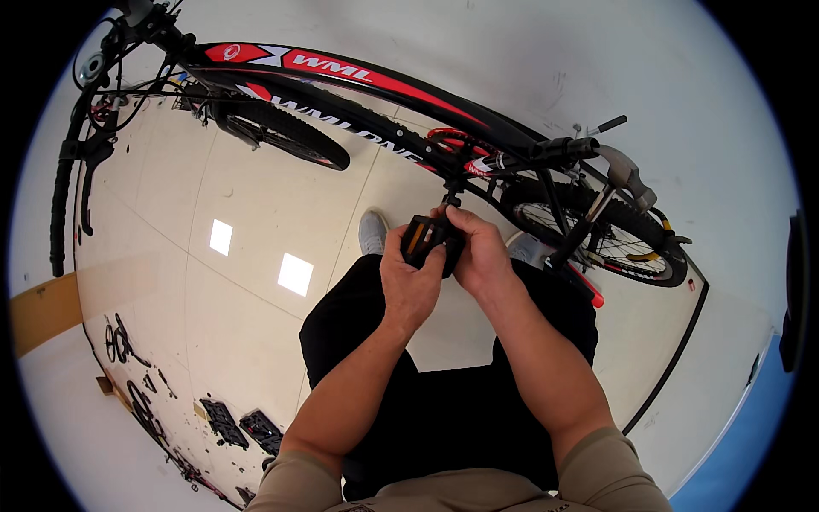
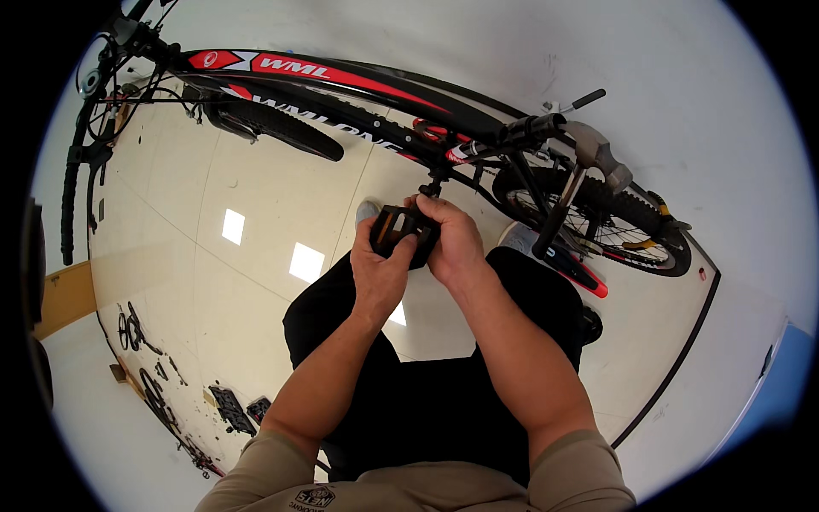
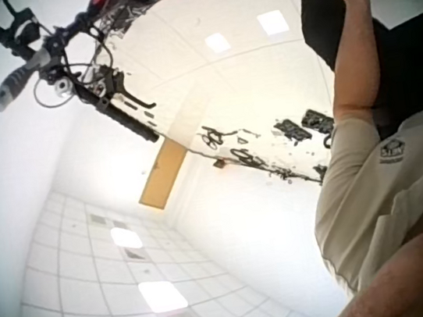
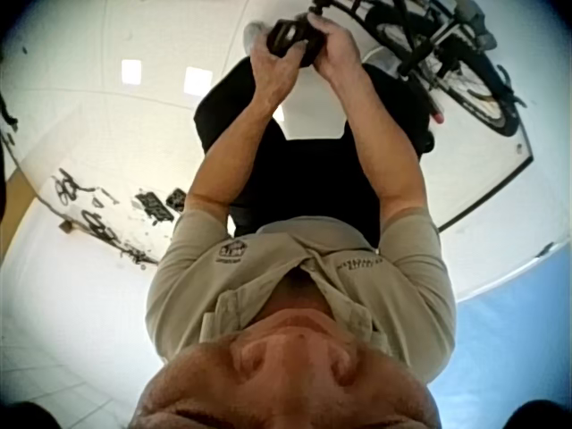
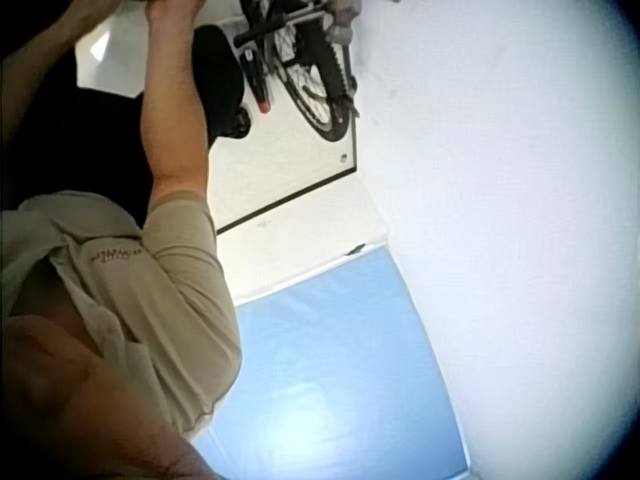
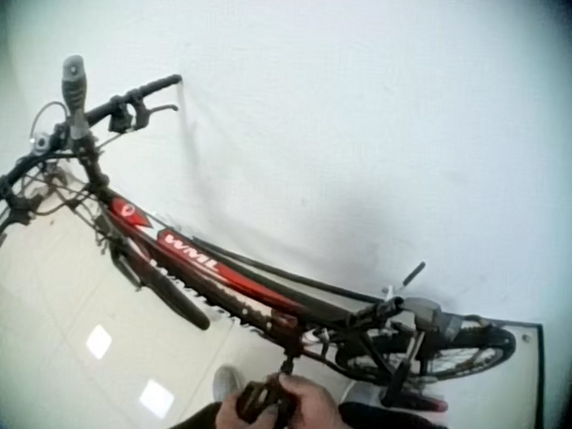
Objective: The person sits in a chair and works on a bicycle pedal, using a small tool to adjust the internal mechanism. They repeatedly rotate the pedal and inspect the axle area while seated.
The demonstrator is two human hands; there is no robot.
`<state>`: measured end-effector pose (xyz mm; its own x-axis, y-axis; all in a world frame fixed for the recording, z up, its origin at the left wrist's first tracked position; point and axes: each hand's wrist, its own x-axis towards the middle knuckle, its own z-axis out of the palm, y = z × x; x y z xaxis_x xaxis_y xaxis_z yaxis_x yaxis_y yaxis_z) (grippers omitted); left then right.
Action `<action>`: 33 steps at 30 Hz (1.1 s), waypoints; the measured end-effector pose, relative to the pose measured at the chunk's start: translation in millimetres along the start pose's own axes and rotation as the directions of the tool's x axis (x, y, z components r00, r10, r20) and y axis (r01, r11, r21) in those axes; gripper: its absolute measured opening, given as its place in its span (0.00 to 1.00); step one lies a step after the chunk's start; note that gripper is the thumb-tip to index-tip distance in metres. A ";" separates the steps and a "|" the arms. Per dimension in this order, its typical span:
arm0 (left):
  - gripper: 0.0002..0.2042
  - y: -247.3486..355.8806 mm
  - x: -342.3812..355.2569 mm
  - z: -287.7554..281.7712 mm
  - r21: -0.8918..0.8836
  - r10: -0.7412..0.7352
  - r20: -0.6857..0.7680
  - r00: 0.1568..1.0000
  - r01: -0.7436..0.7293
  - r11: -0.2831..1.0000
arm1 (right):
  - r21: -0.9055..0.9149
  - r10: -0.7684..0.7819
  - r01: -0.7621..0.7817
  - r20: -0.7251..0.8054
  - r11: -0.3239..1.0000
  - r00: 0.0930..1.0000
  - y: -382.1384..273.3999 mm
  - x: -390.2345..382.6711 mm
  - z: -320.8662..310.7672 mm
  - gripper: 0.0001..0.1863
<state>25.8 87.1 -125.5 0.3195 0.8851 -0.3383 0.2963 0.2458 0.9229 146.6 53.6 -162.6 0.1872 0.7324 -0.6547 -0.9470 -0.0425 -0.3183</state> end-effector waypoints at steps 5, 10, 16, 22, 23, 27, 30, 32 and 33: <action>0.18 0.0 -0.1 0.2 0.051 0.019 0.012 1.000 -0.020 0.999 | 0.036 0.004 -0.003 -0.041 0.999 0.999 1.1 3.8 -3.8 0.11; 0.18 2.9 0.8 -0.5 0.034 0.000 -0.011 1.000 0.000 0.999 | 0.061 0.002 -0.004 0.037 0.998 0.999 -3.8 -6.5 10.0 0.11; 0.18 0.0 0.0 0.6 0.001 0.012 0.001 1.000 -0.012 1.000 | 0.019 -0.001 0.003 -0.085 1.000 0.996 -1.4 -0.1 2.9 0.11; 0.18 2.4 -0.1 1.3 0.032 -0.035 0.035 0.999 0.034 0.999 | -0.067 -0.063 0.058 -0.083 0.996 0.994 1.9 6.5 -7.9 0.13; 0.18 0.9 0.1 0.8 0.027 -0.027 0.031 0.999 0.026 0.999 | -0.044 -0.060 0.057 -0.074 0.997 0.995 1.5 3.7 -3.3 0.13; 0.19 -1.2 0.5 0.5 0.005 -0.025 0.029 0.999 0.025 1.000 | 0.020 -0.056 0.056 -0.003 0.998 0.998 0.4 -2.8 0.6 0.13; 0.19 2.1 -0.3 0.4 0.016 -0.046 0.030 0.999 0.045 0.999 | 0.007 -0.064 0.064 0.022 0.998 0.998 1.7 -3.6 -1.4 0.13; 0.19 5.3 -1.1 0.4 0.028 -0.048 0.031 0.998 0.048 0.998 | -0.005 -0.069 0.069 -0.004 0.998 0.998 2.5 -3.5 -1.6 0.13; 0.19 7.0 -1.7 0.5 0.032 -0.044 0.033 0.998 0.043 0.999 | -0.006 -0.069 0.069 -0.028 0.998 0.997 2.9 -2.9 -2.0 0.12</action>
<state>27.8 87.2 -118.6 0.3353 0.8601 -0.3845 0.3388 0.2708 0.9011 143.8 50.0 -162.9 0.2596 0.7145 -0.6497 -0.9303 0.0044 -0.3668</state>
